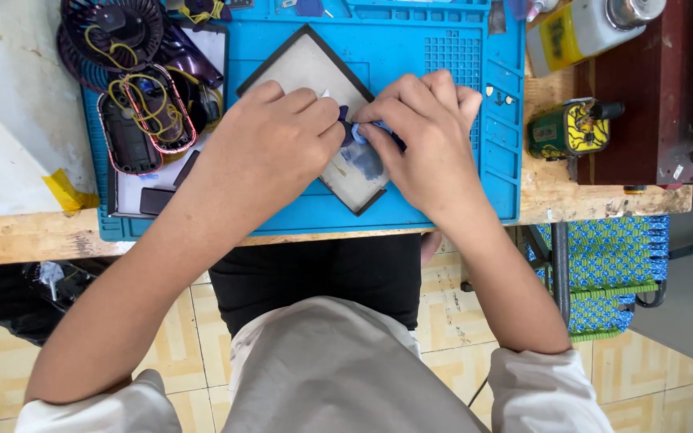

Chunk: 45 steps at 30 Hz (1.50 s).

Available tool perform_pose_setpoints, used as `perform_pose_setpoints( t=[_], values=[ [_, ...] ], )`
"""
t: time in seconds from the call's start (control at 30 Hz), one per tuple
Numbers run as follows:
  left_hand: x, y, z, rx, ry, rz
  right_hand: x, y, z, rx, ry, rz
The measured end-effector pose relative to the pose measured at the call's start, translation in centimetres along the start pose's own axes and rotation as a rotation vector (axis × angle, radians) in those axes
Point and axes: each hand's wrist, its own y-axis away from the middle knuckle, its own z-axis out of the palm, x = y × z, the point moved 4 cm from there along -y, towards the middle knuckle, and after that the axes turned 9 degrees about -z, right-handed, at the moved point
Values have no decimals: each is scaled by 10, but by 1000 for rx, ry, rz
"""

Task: Cleaning a small electronic screen and applying a component on a workbench

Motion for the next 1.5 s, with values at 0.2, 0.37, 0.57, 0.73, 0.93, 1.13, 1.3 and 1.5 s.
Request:
perform_pose_setpoints(
  t=[0.2, 0.37, 0.57, 0.73, 0.93, 1.13, 1.3, 1.5],
  values=[
    [-17, 13, -3, -77, 313, -198, -12, -6, -2, -6, -27, 15],
    [-17, 8, -33, 90, 964, -674, -11, 3, 2, 34, -72, 81],
    [-6, 8, -21, 83, 1132, -940, -11, 6, -1, 78, -96, 116],
    [1, 2, -16, 45, 1189, -1016, -15, 7, -4, 119, -72, 100],
    [-1, 2, 6, -190, 1109, -1042, -9, 11, -1, 77, -124, 99],
    [-11, 2, 8, -177, 1024, -892, -2, 14, -10, 162, -271, 290],
    [-15, -2, 7, -212, 953, -757, -10, 6, -5, 73, -219, 60],
    [-15, 0, 14, -171, 888, -663, -13, 4, -3, -7, -93, 126]
  ],
)
